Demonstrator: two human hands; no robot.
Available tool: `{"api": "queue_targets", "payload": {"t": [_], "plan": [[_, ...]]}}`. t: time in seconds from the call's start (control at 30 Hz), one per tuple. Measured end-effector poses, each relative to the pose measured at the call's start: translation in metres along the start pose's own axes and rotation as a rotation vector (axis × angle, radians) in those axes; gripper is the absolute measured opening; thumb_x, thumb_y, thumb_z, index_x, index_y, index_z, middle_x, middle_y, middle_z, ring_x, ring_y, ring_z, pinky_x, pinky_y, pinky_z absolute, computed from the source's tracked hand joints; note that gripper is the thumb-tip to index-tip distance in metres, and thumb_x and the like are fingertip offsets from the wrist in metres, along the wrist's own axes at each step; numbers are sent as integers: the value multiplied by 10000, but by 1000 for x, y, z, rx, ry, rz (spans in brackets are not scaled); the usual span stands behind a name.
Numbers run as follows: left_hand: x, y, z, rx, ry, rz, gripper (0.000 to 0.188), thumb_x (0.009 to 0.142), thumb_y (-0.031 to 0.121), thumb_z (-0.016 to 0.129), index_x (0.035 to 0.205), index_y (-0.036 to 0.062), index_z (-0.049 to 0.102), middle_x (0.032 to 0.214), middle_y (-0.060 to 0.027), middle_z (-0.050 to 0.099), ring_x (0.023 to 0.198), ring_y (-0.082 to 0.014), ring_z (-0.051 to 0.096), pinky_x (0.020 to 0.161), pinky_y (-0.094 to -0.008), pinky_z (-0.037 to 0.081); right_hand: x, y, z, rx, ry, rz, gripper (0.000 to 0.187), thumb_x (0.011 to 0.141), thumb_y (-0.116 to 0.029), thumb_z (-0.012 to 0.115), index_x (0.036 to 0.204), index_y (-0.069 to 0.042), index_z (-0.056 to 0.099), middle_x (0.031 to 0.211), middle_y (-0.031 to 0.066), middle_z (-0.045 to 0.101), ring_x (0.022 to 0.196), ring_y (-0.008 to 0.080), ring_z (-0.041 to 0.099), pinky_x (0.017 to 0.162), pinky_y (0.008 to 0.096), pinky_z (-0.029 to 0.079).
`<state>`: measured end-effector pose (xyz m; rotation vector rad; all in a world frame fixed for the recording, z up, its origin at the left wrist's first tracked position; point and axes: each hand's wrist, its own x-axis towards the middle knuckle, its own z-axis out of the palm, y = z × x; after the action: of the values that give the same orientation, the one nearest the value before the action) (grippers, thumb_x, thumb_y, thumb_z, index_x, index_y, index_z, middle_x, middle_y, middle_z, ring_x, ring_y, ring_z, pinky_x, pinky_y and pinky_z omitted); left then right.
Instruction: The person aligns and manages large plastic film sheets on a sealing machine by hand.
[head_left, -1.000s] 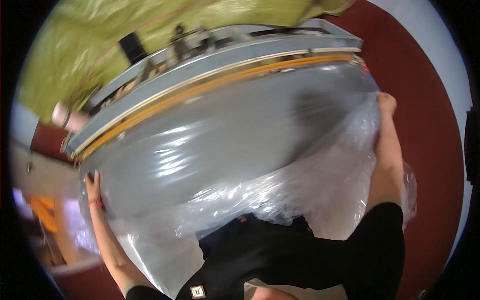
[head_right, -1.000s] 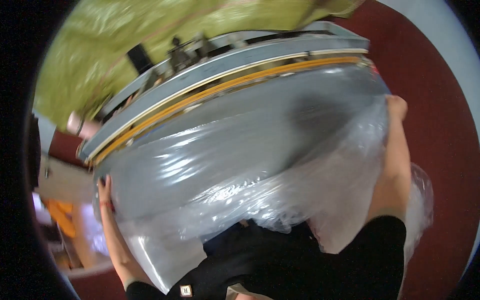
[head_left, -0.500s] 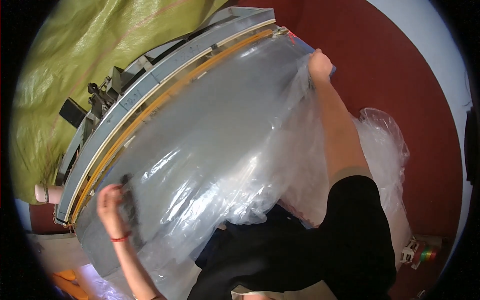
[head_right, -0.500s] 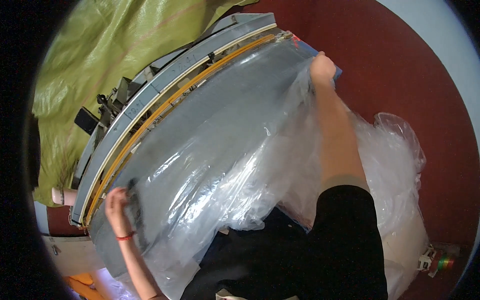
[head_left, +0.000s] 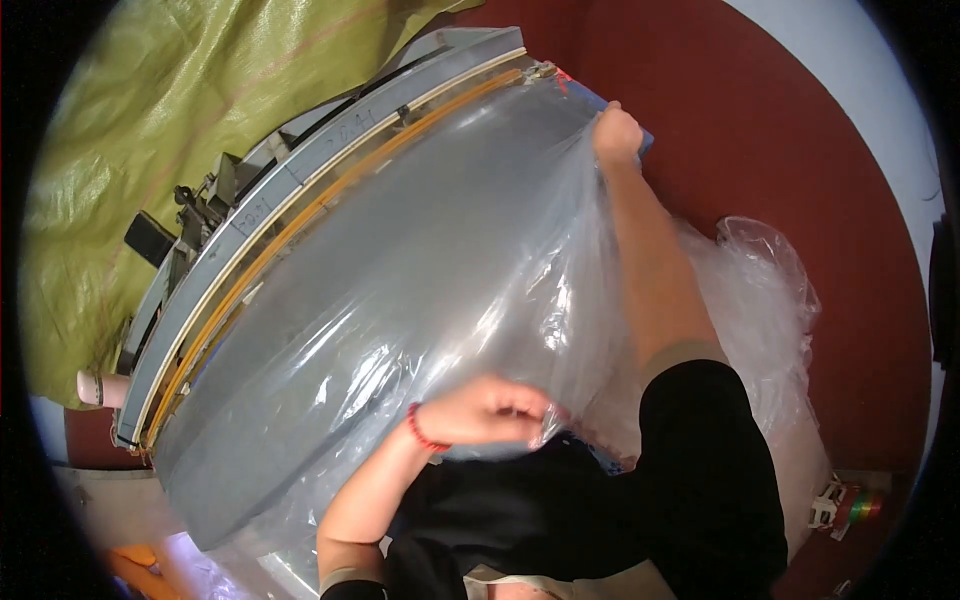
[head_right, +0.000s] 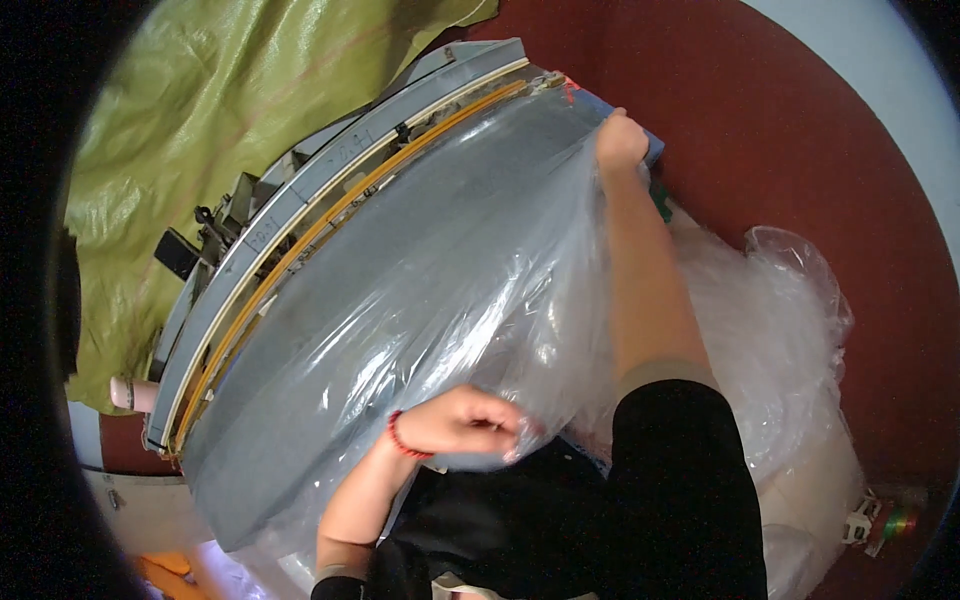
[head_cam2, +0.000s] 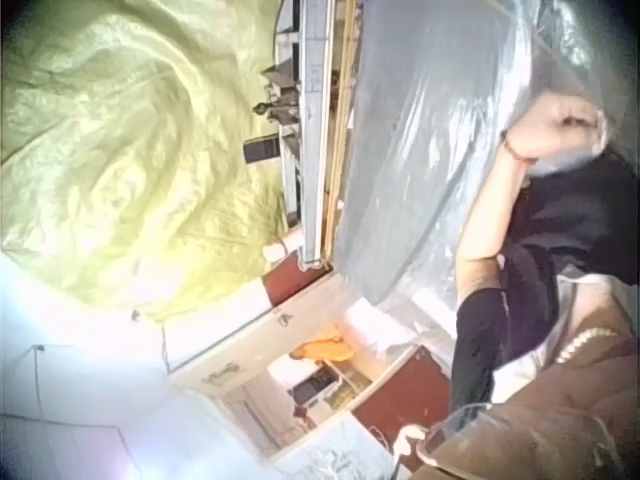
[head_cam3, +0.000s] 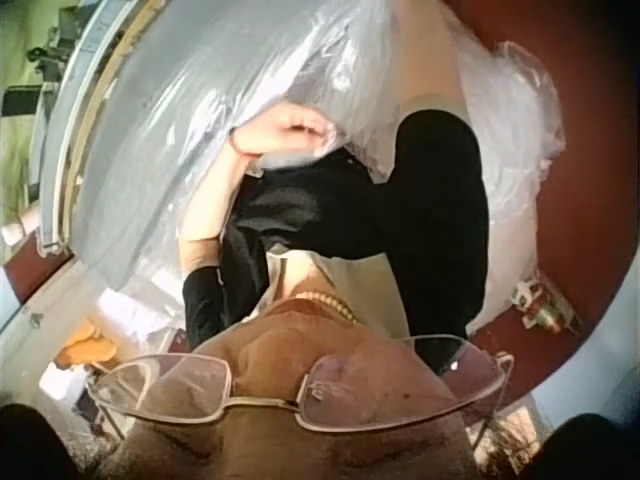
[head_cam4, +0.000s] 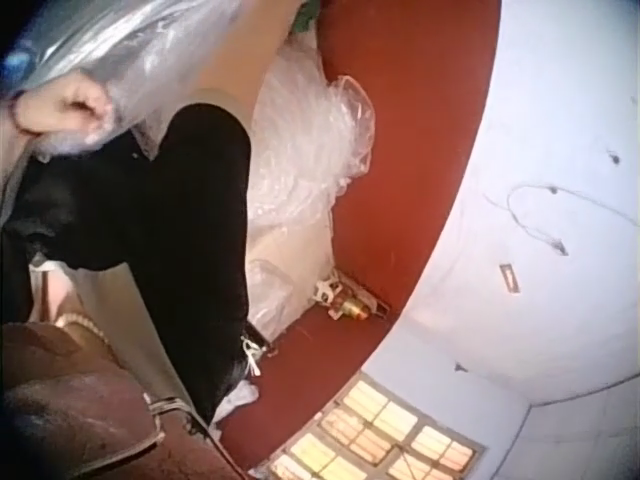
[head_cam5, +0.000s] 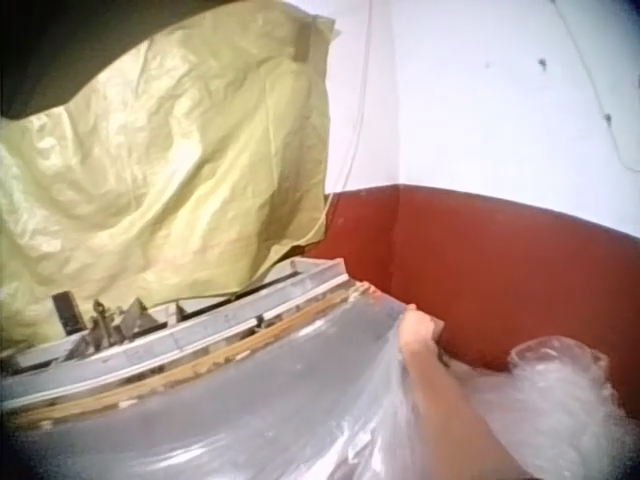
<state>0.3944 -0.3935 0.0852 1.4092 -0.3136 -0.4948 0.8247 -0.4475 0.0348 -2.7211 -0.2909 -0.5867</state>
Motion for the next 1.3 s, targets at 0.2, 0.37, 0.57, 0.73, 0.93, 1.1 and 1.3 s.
{"api": "queue_targets", "payload": {"t": [0.2,0.37,0.57,0.73,0.93,1.1,1.3], "plan": [[-66,19,26,-609,238,681,275,786,184,597,996,21,525,956,-130,533,934,-263,522,917,-474,310,-1,2,-1,-38,-16,-16,261,819,-275,489,909,-33,528,834,167,614,815,320,595,702,422,467],[-113,-1,42,223,346,5,155,767,129,628,835,-8,610,860,-102,614,820,-221,587,738,-296,445,-5,-6,-15,-85,-56,6,283,817,-293,489,979,-63,524,907,175,603,869,329,583,723,435,466],[-221,7,85,-272,642,1056,183,796,166,556,800,-13,595,752,-116,607,667,-218,586,667,-324,464,-17,-14,-27,-115,-55,-36,317,828,-332,449,1000,-82,543,952,162,599,904,330,574,738,438,463],[-250,-6,127,-83,816,1004,202,818,187,503,800,5,587,758,-107,600,688,-205,581,670,-316,463,-12,-7,-17,-54,-62,-114,311,825,-319,440,1005,-80,528,929,185,590,875,365,560,707,463,442],[-265,-69,125,516,867,-284,238,844,213,440,800,25,579,765,-96,591,714,-191,575,672,-306,462,-6,0,-7,-101,-60,-116,293,840,-320,420,986,-87,522,929,169,592,862,364,561,699,459,442],[-363,-61,149,-217,2295,770,195,869,154,443,1018,53,518,840,-21,537,762,-121,532,707,-238,439,-5,-2,-6,-120,-80,-88,301,846,-337,415,995,-97,518,942,157,591,876,363,558,700,462,445],[-461,1,206,-2,1835,1260,205,914,209,398,756,81,416,679,33,416,527,-29,343,489,-172,324,0,1,-3,-132,-80,-87,316,854,-353,404,1020,-106,512,972,150,585,900,362,550,705,464,441]]}}
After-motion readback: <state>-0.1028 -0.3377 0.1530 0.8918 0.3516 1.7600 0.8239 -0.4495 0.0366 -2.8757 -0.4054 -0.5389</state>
